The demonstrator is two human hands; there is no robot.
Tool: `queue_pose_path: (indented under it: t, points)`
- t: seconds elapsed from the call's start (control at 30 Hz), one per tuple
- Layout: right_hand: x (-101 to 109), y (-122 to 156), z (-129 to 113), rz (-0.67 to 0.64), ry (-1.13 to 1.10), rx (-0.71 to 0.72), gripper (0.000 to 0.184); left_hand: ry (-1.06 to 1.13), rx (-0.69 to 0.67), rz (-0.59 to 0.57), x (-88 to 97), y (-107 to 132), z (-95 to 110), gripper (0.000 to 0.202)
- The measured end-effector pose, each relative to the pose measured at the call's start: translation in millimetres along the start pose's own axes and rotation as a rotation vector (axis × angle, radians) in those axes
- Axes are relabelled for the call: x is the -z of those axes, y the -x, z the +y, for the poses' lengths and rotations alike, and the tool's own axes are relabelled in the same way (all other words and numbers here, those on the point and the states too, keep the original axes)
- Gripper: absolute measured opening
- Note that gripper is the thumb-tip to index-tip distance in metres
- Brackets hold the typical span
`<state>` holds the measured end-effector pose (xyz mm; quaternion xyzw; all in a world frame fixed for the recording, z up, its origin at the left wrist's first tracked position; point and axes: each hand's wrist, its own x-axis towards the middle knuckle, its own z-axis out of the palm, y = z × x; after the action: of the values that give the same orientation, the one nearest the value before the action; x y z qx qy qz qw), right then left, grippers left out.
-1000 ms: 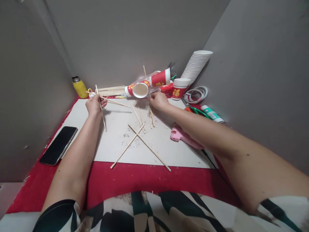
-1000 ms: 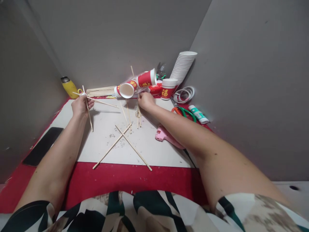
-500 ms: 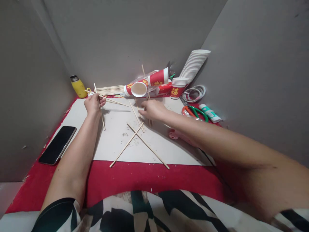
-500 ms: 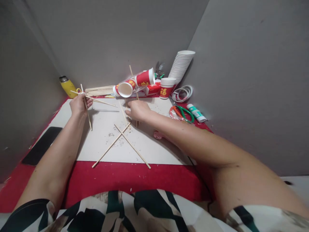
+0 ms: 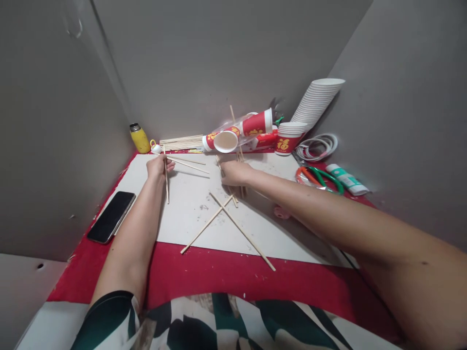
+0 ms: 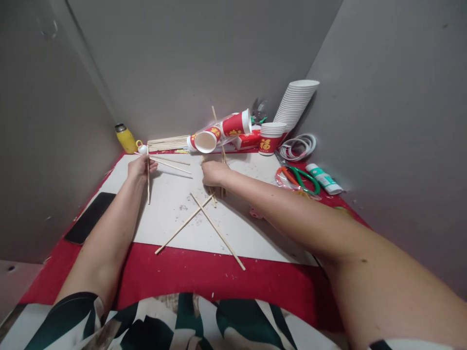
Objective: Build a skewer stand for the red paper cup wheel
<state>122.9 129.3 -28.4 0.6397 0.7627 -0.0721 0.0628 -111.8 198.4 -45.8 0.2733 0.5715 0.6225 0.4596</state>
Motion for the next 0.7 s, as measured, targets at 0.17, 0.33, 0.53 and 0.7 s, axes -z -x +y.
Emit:
queue_pose_path:
  t: [0.17, 0.33, 0.53, 0.7]
  points:
    - [0.4, 1.8, 2.4, -0.027, -0.017, -0.015, 0.039, -0.047, 0.050, 0.055, 10.0, -6.0, 0.0, 0.003]
    - [-1.5, 1.4, 2.1, -0.027, -0.025, -0.017, 0.039, -0.089, 0.072, 0.077, 13.5, -7.5, 0.2, 0.004]
    - [-2.4, 6.1, -2.8, -0.034, -0.022, -0.004, 0.041, -0.116, 0.081, 0.090, 16.7, -14.2, -4.0, 0.012]
    - [-2.9, 6.8, -4.7, -0.025, -0.025, 0.002, 0.043, -0.129, 0.070, 0.096, 17.2, -13.3, -4.1, 0.010]
